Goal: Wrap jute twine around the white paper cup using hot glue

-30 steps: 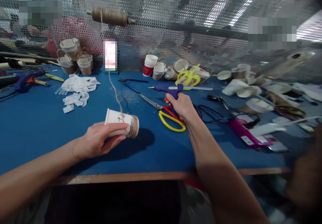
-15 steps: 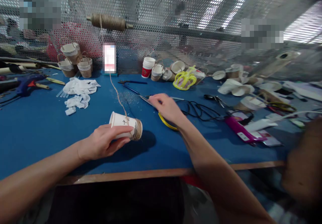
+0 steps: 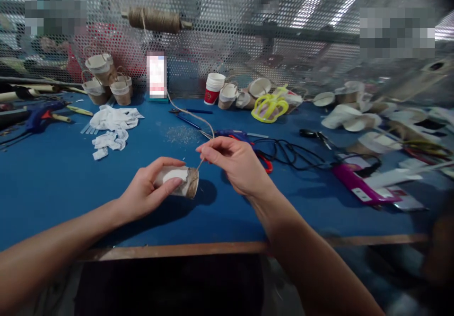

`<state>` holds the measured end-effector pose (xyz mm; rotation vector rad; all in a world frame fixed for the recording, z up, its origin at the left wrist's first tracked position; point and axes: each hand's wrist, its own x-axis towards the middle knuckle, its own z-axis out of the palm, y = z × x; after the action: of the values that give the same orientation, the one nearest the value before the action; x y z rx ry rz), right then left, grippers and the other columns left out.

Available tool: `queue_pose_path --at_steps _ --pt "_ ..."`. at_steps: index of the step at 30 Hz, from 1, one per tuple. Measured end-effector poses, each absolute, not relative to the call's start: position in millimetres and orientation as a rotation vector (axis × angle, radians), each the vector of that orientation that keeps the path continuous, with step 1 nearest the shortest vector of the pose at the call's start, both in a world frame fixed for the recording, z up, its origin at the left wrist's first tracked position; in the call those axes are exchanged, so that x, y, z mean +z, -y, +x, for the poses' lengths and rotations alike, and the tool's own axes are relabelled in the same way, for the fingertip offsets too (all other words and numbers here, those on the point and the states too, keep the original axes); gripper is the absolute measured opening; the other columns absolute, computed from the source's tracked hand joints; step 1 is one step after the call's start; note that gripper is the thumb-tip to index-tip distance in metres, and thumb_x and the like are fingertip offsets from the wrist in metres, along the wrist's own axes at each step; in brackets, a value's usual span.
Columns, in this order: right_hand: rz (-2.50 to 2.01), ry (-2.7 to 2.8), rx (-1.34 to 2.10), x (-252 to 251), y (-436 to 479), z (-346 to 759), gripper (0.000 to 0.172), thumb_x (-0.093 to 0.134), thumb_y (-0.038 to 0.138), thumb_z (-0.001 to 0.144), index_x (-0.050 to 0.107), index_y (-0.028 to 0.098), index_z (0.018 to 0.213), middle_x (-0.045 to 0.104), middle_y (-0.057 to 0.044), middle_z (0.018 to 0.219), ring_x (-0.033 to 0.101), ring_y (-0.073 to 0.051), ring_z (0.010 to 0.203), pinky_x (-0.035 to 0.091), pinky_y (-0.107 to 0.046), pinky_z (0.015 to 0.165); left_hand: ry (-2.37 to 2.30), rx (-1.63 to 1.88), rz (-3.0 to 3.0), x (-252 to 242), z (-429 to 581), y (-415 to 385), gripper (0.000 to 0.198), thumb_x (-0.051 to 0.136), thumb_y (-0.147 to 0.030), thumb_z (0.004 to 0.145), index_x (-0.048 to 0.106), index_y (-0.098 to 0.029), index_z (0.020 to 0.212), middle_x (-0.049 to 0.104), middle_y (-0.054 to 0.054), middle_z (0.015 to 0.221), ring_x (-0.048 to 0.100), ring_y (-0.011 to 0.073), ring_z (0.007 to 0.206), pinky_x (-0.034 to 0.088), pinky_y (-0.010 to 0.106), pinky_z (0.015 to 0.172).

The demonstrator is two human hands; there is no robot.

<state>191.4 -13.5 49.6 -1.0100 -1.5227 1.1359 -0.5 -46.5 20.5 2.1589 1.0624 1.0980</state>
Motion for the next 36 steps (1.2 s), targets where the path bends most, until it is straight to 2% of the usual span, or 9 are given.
queue_pose_path --at_steps 8,14,20,27,32,36 --pt "-1.093 1.646 1.026 47.0 14.9 188.4 0.016 0.064 0.033 0.072 0.066 0.017 0.074 0.066 -0.001 0.074 0.058 -0.012 0.069 0.047 -0.027 0.069 -0.978 1.013 2.153 20.6 1.2 49.9 0.023 0.052 -0.025 0.084 0.055 -0.015 0.105 0.068 0.003 0.083 0.058 0.0091 0.057 0.044 0.017 0.048" --pt "-1.139 1.691 1.047 47.8 18.7 184.1 0.015 0.063 0.031 0.073 0.066 0.016 0.074 0.066 -0.001 0.072 0.057 -0.011 0.068 0.046 -0.026 0.067 -0.89 1.036 2.259 19.0 -0.1 52.3 0.022 0.05 -0.021 0.085 0.055 -0.016 0.106 0.068 0.006 0.093 0.063 0.0115 0.069 0.048 0.019 0.057" --pt "-1.161 1.707 1.05 45.2 18.7 183.5 0.017 0.062 0.032 0.073 0.065 0.016 0.073 0.065 0.0 0.069 0.056 -0.011 0.064 0.045 -0.026 0.064 -0.845 1.106 2.337 19.3 -1.8 54.2 0.017 0.051 -0.017 0.084 0.056 -0.017 0.1 0.069 0.002 0.079 0.059 0.0072 0.054 0.046 0.016 0.05" --pt "-1.165 1.706 1.088 44.3 21.3 183.0 0.018 0.063 0.034 0.073 0.066 0.016 0.072 0.067 -0.001 0.071 0.058 -0.012 0.066 0.045 -0.025 0.065 -0.787 1.132 2.382 18.7 -2.6 57.1 0.018 0.051 -0.014 0.084 0.055 -0.018 0.101 0.07 0.001 0.076 0.061 0.0079 0.054 0.049 0.016 0.052" --pt "-1.156 1.701 1.106 43.3 22.5 181.8 0.017 0.063 0.033 0.073 0.066 0.016 0.071 0.068 -0.001 0.073 0.059 -0.012 0.067 0.045 -0.026 0.063 -0.74 1.183 2.493 19.3 -2.0 57.5 0.016 0.05 -0.017 0.085 0.055 -0.02 0.1 0.071 0.002 0.077 0.067 0.0111 0.063 0.052 0.018 0.058" --pt "-1.153 1.697 1.097 44.0 23.2 181.3 0.015 0.063 0.031 0.073 0.066 0.017 0.07 0.068 -0.001 0.074 0.059 -0.012 0.067 0.046 -0.026 0.065 -0.744 1.199 2.545 20.5 -2.4 57.8 0.014 0.049 -0.019 0.087 0.055 -0.02 0.099 0.07 0.0 0.071 0.066 0.0108 0.057 0.051 0.018 0.054"
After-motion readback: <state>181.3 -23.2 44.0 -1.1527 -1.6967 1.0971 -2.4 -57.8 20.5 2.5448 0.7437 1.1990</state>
